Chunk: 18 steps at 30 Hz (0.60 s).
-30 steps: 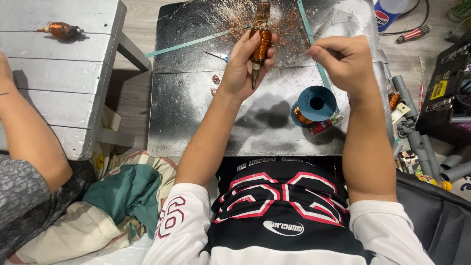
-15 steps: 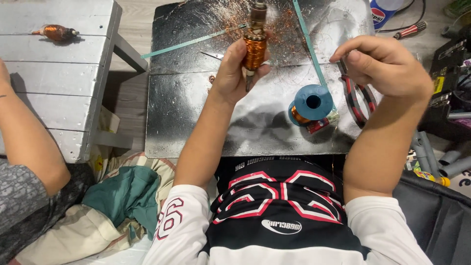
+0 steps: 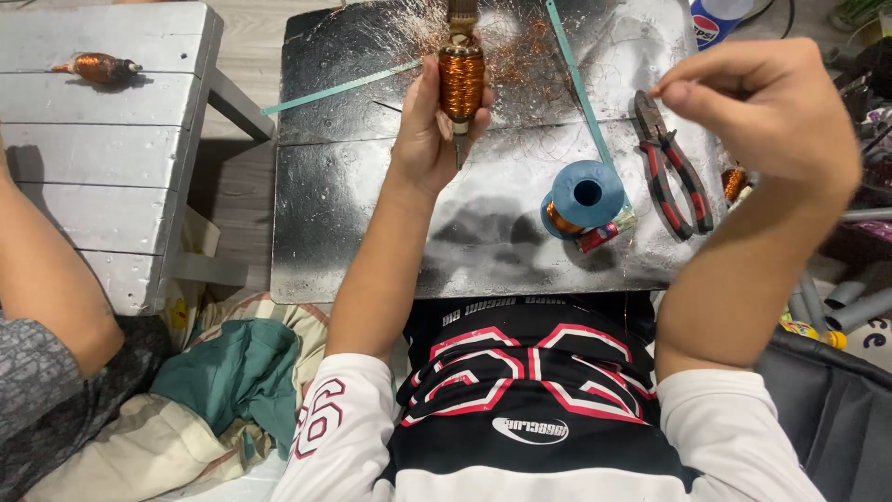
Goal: Winding thin copper wire onto the poles of a small electric motor armature by hand.
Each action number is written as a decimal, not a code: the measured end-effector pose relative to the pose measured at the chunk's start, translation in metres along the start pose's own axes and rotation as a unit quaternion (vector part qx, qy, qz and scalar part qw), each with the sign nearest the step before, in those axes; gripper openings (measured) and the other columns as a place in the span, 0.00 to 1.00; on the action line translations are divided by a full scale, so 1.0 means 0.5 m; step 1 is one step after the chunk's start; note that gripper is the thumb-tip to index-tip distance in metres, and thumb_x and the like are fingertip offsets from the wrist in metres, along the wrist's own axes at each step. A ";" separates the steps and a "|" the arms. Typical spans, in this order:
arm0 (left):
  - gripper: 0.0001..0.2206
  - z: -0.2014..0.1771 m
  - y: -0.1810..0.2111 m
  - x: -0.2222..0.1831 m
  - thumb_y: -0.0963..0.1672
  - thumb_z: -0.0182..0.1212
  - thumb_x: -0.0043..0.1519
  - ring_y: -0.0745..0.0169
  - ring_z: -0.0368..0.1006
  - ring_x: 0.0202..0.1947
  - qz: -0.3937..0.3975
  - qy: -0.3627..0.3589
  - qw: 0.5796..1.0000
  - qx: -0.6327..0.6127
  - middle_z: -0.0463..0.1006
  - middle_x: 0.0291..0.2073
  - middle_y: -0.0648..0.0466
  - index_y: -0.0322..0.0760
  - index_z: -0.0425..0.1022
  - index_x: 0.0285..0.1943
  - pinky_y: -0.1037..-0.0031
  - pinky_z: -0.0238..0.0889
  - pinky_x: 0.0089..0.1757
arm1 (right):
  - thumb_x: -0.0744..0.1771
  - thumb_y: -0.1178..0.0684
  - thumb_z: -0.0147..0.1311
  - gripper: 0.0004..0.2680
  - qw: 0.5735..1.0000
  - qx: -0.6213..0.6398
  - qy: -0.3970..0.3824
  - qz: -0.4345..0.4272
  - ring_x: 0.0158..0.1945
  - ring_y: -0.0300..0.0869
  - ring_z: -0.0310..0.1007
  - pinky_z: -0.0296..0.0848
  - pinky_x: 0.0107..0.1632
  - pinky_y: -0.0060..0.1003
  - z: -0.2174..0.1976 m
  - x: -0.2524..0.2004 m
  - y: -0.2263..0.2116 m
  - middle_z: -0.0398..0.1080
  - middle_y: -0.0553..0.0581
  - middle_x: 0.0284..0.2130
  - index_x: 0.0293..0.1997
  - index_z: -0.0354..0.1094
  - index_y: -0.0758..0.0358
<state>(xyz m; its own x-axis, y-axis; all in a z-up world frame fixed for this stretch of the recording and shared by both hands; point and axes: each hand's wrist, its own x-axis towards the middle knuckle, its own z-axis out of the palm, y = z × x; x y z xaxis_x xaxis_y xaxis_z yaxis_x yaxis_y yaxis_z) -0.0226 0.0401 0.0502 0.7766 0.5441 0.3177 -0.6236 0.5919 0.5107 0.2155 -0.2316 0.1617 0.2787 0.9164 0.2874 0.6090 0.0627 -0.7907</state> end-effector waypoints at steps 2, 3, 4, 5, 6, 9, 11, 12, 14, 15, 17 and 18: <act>0.25 0.006 -0.004 0.003 0.51 0.64 0.74 0.54 0.88 0.41 -0.005 0.009 1.000 0.001 0.84 0.45 0.39 0.22 0.69 0.66 0.74 0.87 0.39 | 0.77 0.63 0.64 0.06 0.998 0.063 0.014 -0.025 0.27 0.32 0.50 0.46 0.31 0.28 0.017 0.019 0.081 0.65 0.53 0.28 0.60 0.77 0.77; 0.25 0.008 -0.006 0.005 0.51 0.63 0.75 0.54 0.88 0.40 -0.011 0.017 1.000 0.001 0.85 0.45 0.38 0.21 0.69 0.65 0.73 0.88 0.39 | 0.77 0.57 0.64 0.08 0.990 0.126 0.028 -0.049 0.26 0.31 0.50 0.46 0.31 0.27 0.026 0.029 0.121 0.64 0.51 0.27 0.59 0.77 0.74; 0.25 0.013 -0.007 0.004 0.51 0.63 0.75 0.54 0.88 0.40 -0.010 0.018 1.000 0.001 0.85 0.45 0.38 0.21 0.69 0.65 0.73 0.88 0.39 | 0.77 0.57 0.64 0.08 0.990 0.126 0.027 -0.050 0.26 0.31 0.50 0.46 0.31 0.27 0.038 0.039 0.148 0.64 0.51 0.27 0.59 0.77 0.74; 0.25 0.018 -0.009 0.004 0.51 0.61 0.76 0.53 0.88 0.41 -0.015 0.025 1.000 -0.002 0.84 0.47 0.36 0.20 0.69 0.66 0.73 0.88 0.40 | 0.77 0.54 0.64 0.09 0.981 0.178 0.037 -0.070 0.25 0.30 0.50 0.48 0.31 0.27 0.050 0.050 0.175 0.63 0.49 0.26 0.57 0.76 0.73; 0.26 0.023 -0.011 0.003 0.52 0.58 0.77 0.52 0.88 0.42 -0.019 0.032 0.999 -0.006 0.84 0.49 0.35 0.19 0.69 0.68 0.73 0.88 0.41 | 0.77 0.51 0.64 0.10 0.968 0.229 0.047 -0.090 0.24 0.30 0.50 0.50 0.30 0.27 0.062 0.060 0.202 0.61 0.47 0.24 0.55 0.76 0.71; 0.18 0.003 -0.023 0.003 0.48 0.47 0.83 0.51 0.88 0.43 -0.024 0.056 0.998 -0.025 0.85 0.51 0.33 0.27 0.69 0.73 0.72 0.88 0.42 | 0.76 0.50 0.64 0.08 0.960 0.263 0.042 -0.085 0.21 0.29 0.50 0.50 0.28 0.27 0.088 0.085 0.228 0.62 0.45 0.22 0.53 0.78 0.65; 0.18 0.002 -0.028 0.005 0.47 0.46 0.83 0.53 0.87 0.40 -0.025 0.066 0.997 -0.024 0.84 0.49 0.34 0.26 0.67 0.73 0.74 0.87 0.39 | 0.76 0.51 0.64 0.08 0.956 0.283 0.039 -0.065 0.21 0.29 0.48 0.48 0.28 0.28 0.101 0.084 0.223 0.60 0.44 0.22 0.52 0.77 0.66; 0.18 0.001 -0.030 0.005 0.46 0.44 0.84 0.56 0.86 0.38 -0.026 0.077 0.996 -0.022 0.84 0.48 0.35 0.26 0.66 0.74 0.76 0.86 0.36 | 0.76 0.51 0.64 0.08 0.951 0.305 0.036 -0.045 0.22 0.28 0.46 0.47 0.28 0.28 0.108 0.083 0.220 0.58 0.43 0.22 0.52 0.76 0.67; 0.19 0.012 -0.027 0.006 0.48 0.46 0.83 0.57 0.86 0.36 -0.034 0.072 0.996 -0.029 0.84 0.46 0.37 0.24 0.67 0.70 0.76 0.86 0.36 | 0.76 0.51 0.64 0.08 0.949 0.310 0.029 -0.050 0.21 0.28 0.45 0.45 0.28 0.28 0.112 0.086 0.218 0.58 0.43 0.21 0.52 0.76 0.66; 0.21 0.017 -0.025 0.006 0.50 0.47 0.82 0.59 0.85 0.34 -0.043 0.066 0.996 -0.035 0.85 0.43 0.39 0.22 0.68 0.67 0.77 0.85 0.35 | 0.76 0.51 0.63 0.08 0.947 0.316 0.024 -0.056 0.21 0.28 0.44 0.44 0.27 0.28 0.114 0.088 0.217 0.58 0.43 0.21 0.52 0.76 0.65; 0.24 0.012 -0.028 0.004 0.52 0.53 0.79 0.60 0.86 0.36 -0.045 0.036 0.998 -0.028 0.85 0.44 0.41 0.23 0.69 0.67 0.78 0.85 0.36 | 0.76 0.50 0.64 0.07 0.943 0.327 0.022 -0.051 0.21 0.28 0.44 0.44 0.27 0.28 0.119 0.089 0.214 0.58 0.43 0.21 0.52 0.77 0.64; 0.27 0.009 -0.029 0.003 0.55 0.59 0.75 0.60 0.86 0.38 -0.047 0.006 0.999 -0.022 0.85 0.45 0.42 0.25 0.69 0.66 0.78 0.86 0.38 | 0.75 0.50 0.64 0.07 0.940 0.337 0.020 -0.046 0.21 0.28 0.43 0.44 0.28 0.28 0.121 0.090 0.213 0.58 0.43 0.21 0.51 0.77 0.63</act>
<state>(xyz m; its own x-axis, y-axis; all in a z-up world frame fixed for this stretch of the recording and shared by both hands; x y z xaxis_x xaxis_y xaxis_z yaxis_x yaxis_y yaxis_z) -0.0121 0.0297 0.0468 0.8307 0.4920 0.2607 -0.5519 0.6662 0.5015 0.2479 -0.1596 0.0578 0.2831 0.8800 0.3814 0.0262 0.3904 -0.9203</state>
